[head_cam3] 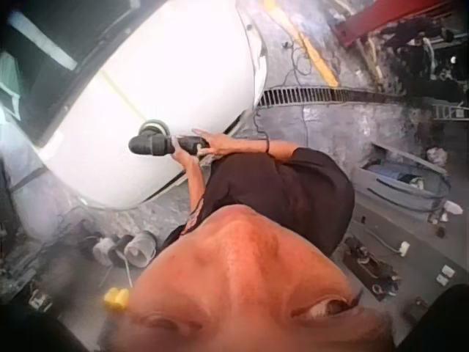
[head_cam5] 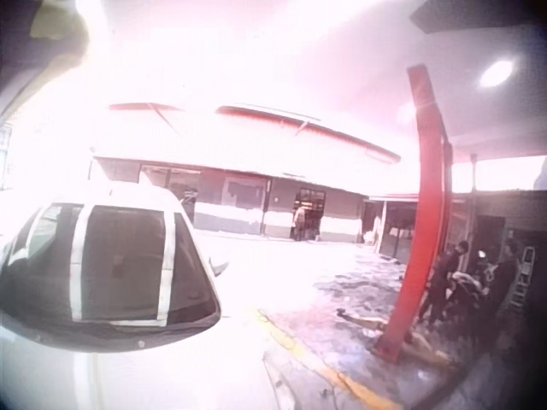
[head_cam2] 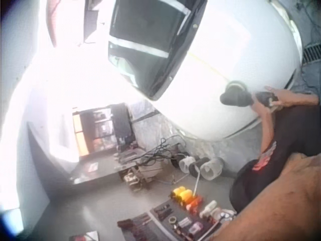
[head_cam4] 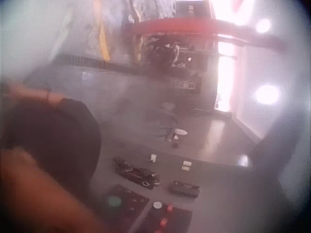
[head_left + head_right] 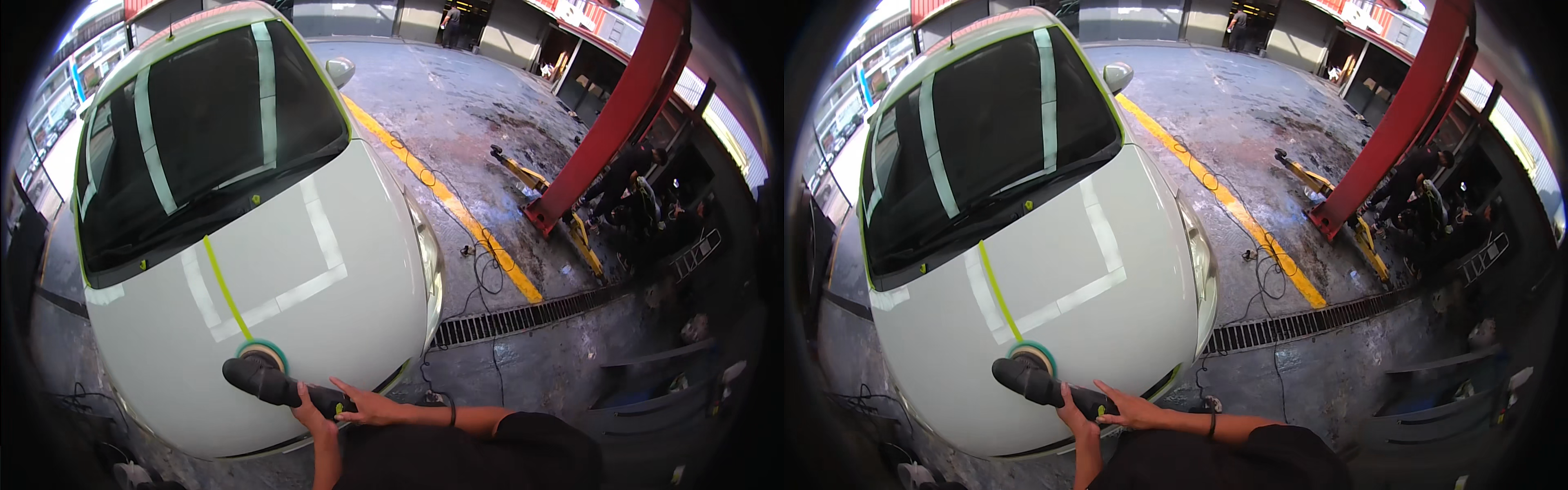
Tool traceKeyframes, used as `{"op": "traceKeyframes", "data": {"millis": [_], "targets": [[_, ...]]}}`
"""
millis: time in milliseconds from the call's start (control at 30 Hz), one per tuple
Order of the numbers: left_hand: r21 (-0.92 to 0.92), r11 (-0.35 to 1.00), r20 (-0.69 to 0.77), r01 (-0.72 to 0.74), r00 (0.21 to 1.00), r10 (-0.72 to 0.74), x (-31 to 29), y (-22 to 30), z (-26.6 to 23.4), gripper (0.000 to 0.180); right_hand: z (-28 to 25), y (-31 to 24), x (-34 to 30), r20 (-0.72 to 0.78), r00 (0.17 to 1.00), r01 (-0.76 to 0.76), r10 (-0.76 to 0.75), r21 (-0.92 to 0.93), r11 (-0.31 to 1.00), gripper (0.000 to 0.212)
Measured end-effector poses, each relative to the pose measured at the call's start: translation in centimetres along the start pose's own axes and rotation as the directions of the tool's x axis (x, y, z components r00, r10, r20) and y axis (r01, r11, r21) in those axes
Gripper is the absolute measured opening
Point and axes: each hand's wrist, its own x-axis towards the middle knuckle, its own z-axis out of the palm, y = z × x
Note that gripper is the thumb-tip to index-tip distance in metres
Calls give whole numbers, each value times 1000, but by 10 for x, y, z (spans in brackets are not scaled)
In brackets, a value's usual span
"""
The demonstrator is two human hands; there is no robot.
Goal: The person uses a rotary polisher with a green pad to buff the hood of a white car. They move the tool in overlapping circular motions across the surface, briefly pausing to touch the paint with a finger before resuming polishing.
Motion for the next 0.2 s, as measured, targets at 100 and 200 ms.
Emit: {"op": "traceKeyframes", "data": {"millis": [100,200], "targets": [[-15,1000,-34,-26,999,25,9,-11,-10,31,0,4,3,58,994,103,-97,-121,987,98],[-113,994,51,-3,999,9,23,-1,-5,33,-18,-64,-13,170,983,30,71,-527,849,97]]}}
